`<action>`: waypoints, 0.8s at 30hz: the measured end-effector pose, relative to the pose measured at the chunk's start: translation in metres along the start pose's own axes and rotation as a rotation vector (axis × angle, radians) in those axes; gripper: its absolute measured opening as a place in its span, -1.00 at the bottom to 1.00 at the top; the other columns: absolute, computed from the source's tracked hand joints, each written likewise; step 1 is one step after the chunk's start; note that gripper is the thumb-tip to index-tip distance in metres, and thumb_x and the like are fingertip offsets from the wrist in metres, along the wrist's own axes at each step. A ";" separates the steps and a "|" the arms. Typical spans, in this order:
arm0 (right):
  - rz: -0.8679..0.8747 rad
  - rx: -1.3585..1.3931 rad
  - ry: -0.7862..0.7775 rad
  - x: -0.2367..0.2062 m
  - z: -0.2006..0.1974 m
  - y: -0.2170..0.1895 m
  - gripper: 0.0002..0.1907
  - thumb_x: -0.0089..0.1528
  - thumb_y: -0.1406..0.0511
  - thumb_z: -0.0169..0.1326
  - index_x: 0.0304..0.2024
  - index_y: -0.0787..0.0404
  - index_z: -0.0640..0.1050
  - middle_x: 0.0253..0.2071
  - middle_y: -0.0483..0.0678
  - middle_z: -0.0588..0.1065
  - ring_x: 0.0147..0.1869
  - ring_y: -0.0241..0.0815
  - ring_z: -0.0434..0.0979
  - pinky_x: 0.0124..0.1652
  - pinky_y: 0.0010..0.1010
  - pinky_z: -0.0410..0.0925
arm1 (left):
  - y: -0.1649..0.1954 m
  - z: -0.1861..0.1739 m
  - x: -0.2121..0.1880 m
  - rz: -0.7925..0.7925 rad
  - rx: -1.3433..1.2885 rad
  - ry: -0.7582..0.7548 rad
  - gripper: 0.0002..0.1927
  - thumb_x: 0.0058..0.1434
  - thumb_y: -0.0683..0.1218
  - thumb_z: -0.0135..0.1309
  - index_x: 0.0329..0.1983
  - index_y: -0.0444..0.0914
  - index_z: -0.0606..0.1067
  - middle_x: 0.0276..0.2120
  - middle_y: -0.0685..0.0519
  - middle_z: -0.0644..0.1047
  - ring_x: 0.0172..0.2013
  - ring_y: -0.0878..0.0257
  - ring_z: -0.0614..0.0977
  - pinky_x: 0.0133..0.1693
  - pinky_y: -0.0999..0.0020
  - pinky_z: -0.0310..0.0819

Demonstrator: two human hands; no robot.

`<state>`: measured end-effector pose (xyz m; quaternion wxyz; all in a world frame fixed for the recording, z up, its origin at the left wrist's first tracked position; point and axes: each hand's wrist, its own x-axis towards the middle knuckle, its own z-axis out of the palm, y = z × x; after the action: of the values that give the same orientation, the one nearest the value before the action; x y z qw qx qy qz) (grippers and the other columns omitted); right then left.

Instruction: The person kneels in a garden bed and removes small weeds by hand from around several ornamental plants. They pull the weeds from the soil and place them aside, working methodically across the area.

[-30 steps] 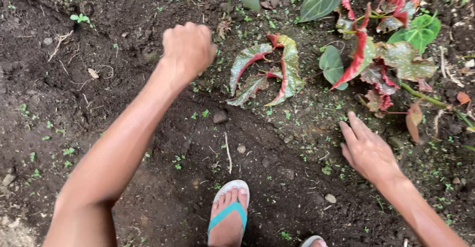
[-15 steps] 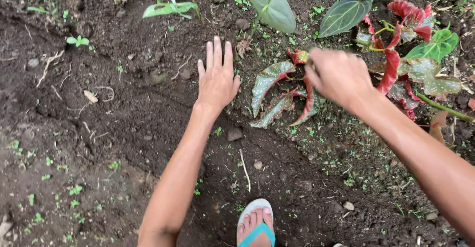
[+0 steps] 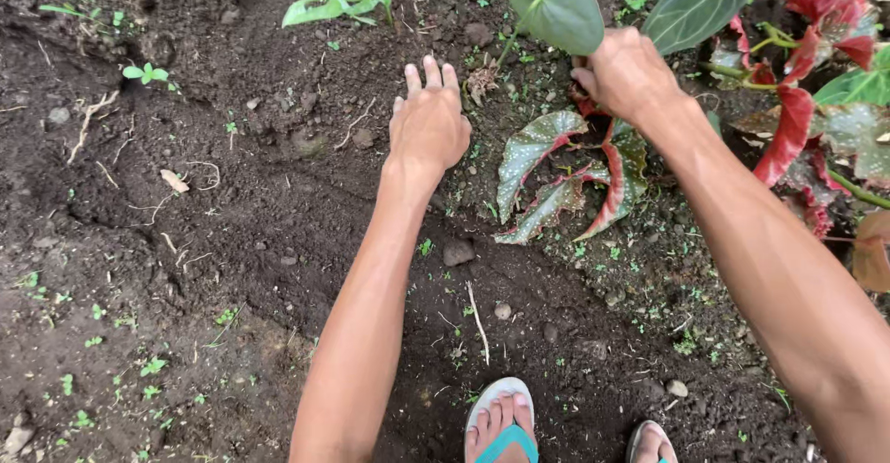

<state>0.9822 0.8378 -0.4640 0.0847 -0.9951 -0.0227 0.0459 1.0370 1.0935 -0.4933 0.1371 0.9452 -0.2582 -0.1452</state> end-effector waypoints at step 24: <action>-0.344 0.579 0.029 -0.093 -0.032 -0.106 -0.64 0.14 0.31 0.24 -0.04 0.34 0.65 -0.25 0.09 0.63 -0.21 -0.05 0.67 -0.14 -0.15 0.50 | -0.006 0.001 0.018 0.008 0.072 -0.055 -0.40 0.25 -0.32 -0.08 0.40 -0.35 0.24 0.43 -0.26 0.16 0.34 -0.26 0.29 0.22 -0.03 0.36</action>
<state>0.8892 0.9315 -0.4064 0.3708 -0.9118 -0.1750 0.0213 1.0543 1.0894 -0.4995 0.0964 0.9442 -0.2708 -0.1610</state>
